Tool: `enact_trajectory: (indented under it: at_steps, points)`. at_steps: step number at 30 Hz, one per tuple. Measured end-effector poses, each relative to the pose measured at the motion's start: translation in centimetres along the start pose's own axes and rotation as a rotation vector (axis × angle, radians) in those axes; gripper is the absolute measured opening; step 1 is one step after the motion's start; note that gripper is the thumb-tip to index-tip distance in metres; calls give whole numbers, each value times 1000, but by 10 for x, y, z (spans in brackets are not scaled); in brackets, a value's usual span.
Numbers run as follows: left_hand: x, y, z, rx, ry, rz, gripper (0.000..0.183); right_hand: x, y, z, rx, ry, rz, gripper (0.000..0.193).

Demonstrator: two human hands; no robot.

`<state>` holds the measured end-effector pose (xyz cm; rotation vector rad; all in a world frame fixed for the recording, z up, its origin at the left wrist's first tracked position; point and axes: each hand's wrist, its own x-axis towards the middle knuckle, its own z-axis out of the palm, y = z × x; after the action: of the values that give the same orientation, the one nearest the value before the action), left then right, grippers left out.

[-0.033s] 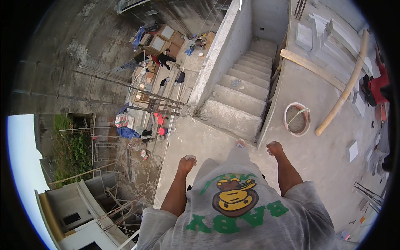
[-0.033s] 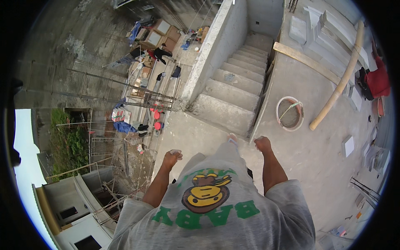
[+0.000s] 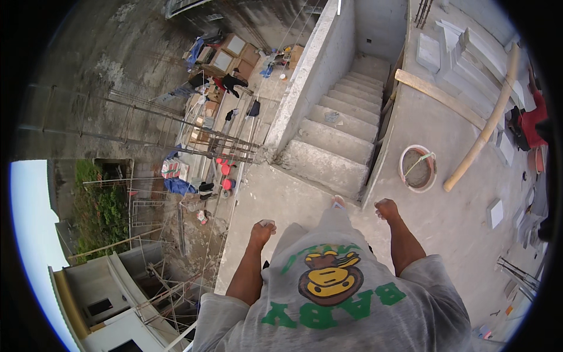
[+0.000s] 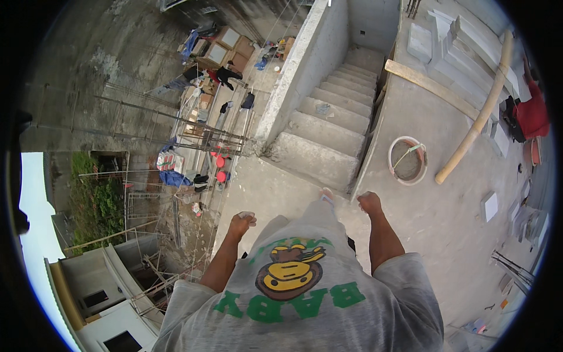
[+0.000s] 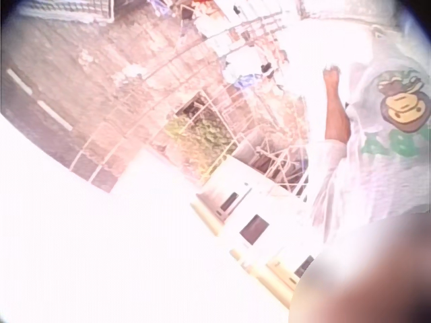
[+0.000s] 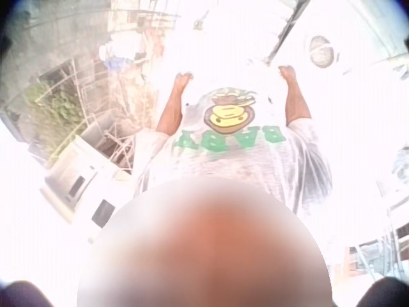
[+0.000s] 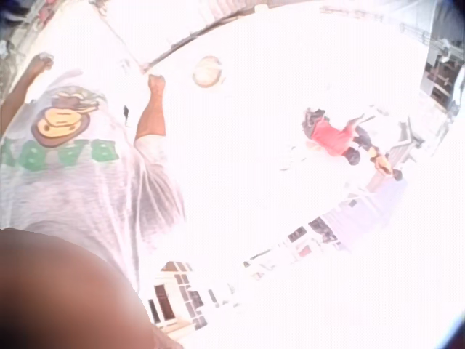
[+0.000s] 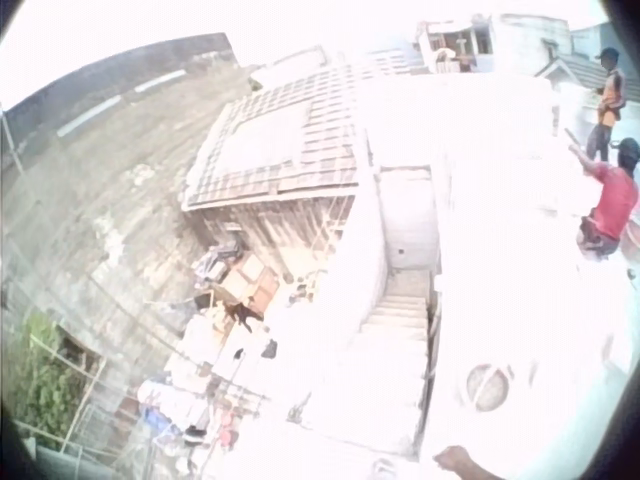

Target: The person uses a cordless drill to fasten a metal bracket to a vertical metal beam, then places the beam on stacked blocks. The person walks around the construction site and later uses a metal rod to probe the underside of a concrete stair.

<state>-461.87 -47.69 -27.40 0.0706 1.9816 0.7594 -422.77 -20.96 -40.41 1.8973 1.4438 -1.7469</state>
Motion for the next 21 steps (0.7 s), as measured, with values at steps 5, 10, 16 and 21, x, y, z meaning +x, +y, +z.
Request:
enact_trajectory:
  at_steps: [5, 10, 16, 21]
  points:
    - [7, -11, -4, 31, 23, -15, 25, 18, -15, -4, -63, 71, -141, 31]
    - [3, -6, 0, 6, 41, -18, 22, 24, -26, -6, -145, 66, -199, 31]
    - [4, 6, 11, 68, -9, -34, 24, 24, -18, -2, -304, 108, -262, 33]
    - [11, 5, 11, 77, -11, -22, 25, 18, -14, -3, -275, 76, -177, 39]
